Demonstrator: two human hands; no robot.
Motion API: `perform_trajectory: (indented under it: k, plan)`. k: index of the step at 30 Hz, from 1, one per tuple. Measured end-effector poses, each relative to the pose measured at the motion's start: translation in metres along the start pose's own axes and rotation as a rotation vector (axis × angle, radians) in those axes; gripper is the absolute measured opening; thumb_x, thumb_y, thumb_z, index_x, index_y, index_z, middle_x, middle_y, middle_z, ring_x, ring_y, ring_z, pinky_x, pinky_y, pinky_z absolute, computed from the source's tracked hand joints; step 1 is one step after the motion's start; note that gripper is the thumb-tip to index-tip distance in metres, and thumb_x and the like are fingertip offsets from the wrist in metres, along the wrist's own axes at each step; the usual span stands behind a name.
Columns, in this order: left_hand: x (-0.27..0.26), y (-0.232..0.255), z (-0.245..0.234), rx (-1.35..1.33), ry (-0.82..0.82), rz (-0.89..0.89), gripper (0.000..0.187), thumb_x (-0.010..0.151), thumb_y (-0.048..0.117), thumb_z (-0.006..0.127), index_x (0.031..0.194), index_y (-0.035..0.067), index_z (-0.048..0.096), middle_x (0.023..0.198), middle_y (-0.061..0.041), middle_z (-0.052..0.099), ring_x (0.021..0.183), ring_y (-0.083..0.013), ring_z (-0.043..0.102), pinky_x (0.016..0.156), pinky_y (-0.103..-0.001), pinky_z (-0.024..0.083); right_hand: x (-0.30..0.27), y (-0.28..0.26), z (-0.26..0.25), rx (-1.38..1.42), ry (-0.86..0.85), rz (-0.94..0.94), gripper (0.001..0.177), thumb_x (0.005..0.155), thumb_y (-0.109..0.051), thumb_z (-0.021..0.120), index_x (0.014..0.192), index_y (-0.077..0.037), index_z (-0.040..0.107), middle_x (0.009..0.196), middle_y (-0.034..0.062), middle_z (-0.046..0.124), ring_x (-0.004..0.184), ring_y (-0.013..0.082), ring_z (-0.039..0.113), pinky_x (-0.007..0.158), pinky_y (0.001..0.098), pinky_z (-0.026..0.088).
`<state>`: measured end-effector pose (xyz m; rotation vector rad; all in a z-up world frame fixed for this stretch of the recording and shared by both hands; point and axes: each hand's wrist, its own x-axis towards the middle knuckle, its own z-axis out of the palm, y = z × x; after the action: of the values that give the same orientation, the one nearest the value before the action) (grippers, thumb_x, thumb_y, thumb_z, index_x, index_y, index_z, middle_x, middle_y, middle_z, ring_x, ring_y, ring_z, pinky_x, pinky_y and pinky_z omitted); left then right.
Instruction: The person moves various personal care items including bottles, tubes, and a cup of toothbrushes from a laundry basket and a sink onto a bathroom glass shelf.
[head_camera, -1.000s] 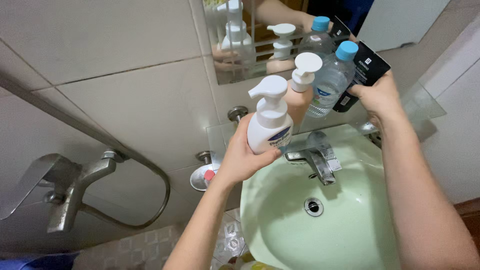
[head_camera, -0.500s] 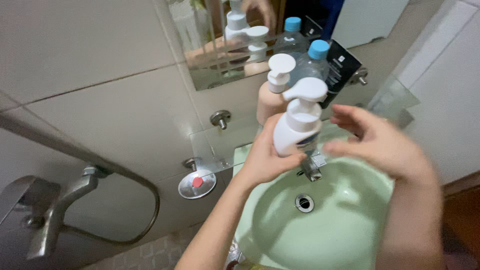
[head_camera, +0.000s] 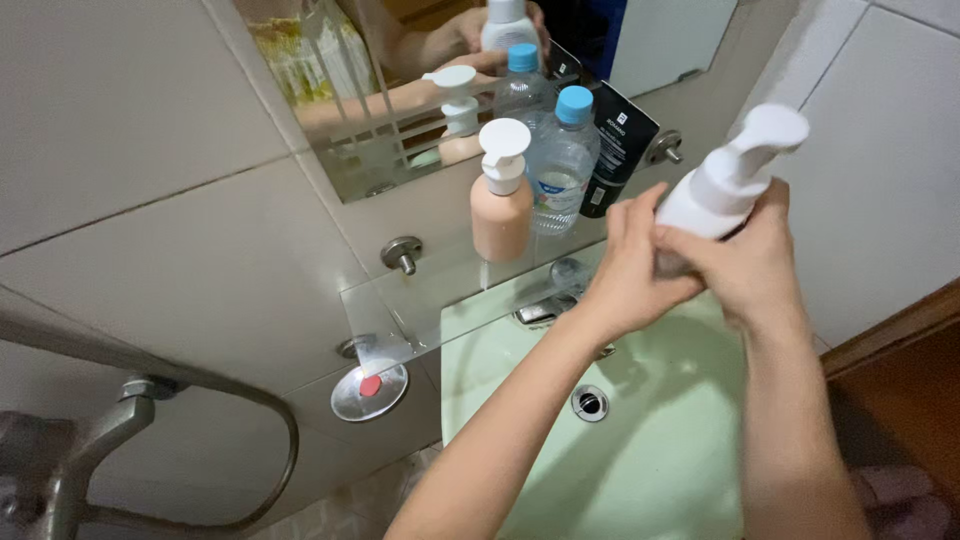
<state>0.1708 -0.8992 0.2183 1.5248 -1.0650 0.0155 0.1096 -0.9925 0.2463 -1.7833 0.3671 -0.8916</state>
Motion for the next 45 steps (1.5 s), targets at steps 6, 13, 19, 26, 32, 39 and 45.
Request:
perform_trajectory:
  k: [6, 13, 19, 26, 32, 39, 45]
  plan:
    - [-0.013, 0.005, 0.001, 0.121, 0.006, 0.061, 0.092, 0.067, 0.036, 0.066, 0.131, -0.007, 0.015, 0.122, -0.026, 0.027, 0.115, -0.0382, 0.033, 0.098, -0.039, 0.03, 0.057, 0.056, -0.022, 0.051, -0.17, -0.1, 0.069, 0.058, -0.008, 0.07, 0.118, -0.003, 0.037, 0.107, 0.0072, 0.05, 0.099, 0.0183, 0.052, 0.086, 0.0325, 0.044]
    - [-0.028, 0.003, -0.009, 0.088, 0.009, 0.013, 0.075, 0.075, 0.032, 0.06, 0.13, -0.005, 0.025, 0.12, -0.023, 0.037, 0.115, -0.0335, 0.039, 0.097, -0.037, 0.032, 0.112, 0.105, -0.017, -0.086, -0.334, -0.097, 0.073, 0.056, -0.011, 0.071, 0.12, -0.005, 0.036, 0.106, 0.0053, 0.05, 0.099, 0.0185, 0.051, 0.086, 0.0334, 0.042]
    - [-0.032, 0.007, -0.014, 0.074, 0.001, -0.018, 0.07, 0.077, 0.031, 0.056, 0.131, -0.002, 0.027, 0.115, -0.022, 0.044, 0.11, -0.0309, 0.043, 0.094, -0.036, 0.035, 0.128, 0.117, 0.003, 0.025, -0.438, -0.072, 0.069, 0.057, -0.005, 0.064, 0.121, -0.005, 0.038, 0.107, 0.0066, 0.05, 0.098, 0.0194, 0.051, 0.086, 0.0335, 0.041]
    - [-0.036, 0.013, -0.013, 0.022, 0.013, -0.064, 0.066, 0.078, 0.03, 0.054, 0.131, 0.001, 0.027, 0.113, -0.021, 0.045, 0.108, -0.0301, 0.044, 0.087, -0.035, 0.039, 0.141, 0.123, 0.014, 0.136, -0.533, -0.004, 0.072, 0.054, 0.001, 0.058, 0.122, -0.007, 0.036, 0.109, 0.0061, 0.047, 0.1, 0.0206, 0.05, 0.084, 0.0353, 0.043]
    - [-0.042, 0.017, -0.011, 0.087, 0.032, -0.037, 0.062, 0.08, 0.027, 0.054, 0.131, 0.001, 0.029, 0.112, -0.02, 0.046, 0.107, -0.0289, 0.045, 0.09, -0.034, 0.038, 0.148, 0.148, 0.005, 0.194, -0.554, 0.061, 0.089, 0.054, 0.0, 0.06, 0.13, -0.012, 0.015, 0.118, 0.0081, 0.04, 0.106, 0.022, 0.046, 0.085, 0.0379, 0.039]
    - [-0.066, 0.036, -0.029, 0.177, 0.079, -0.028, 0.054, 0.08, 0.023, 0.054, 0.127, 0.004, 0.036, 0.109, -0.017, 0.047, 0.104, -0.0289, 0.047, 0.092, -0.033, 0.038, 0.105, 0.122, -0.026, -0.381, -0.042, -0.302, 0.07, 0.07, 0.001, 0.068, 0.127, -0.004, 0.027, 0.115, 0.015, 0.041, 0.105, 0.0238, 0.045, 0.084, 0.0336, 0.042]
    - [-0.119, 0.07, -0.076, 0.469, 0.16, -0.089, 0.052, 0.075, 0.021, 0.059, 0.119, 0.004, 0.038, 0.114, -0.02, 0.041, 0.108, -0.0347, 0.04, 0.094, -0.038, 0.034, -0.02, 0.007, 0.014, -0.127, -0.142, -0.444, 0.017, 0.09, 0.001, 0.056, 0.106, -0.001, 0.052, 0.093, 0.0059, 0.051, 0.08, 0.0113, 0.047, 0.071, 0.023, 0.041]
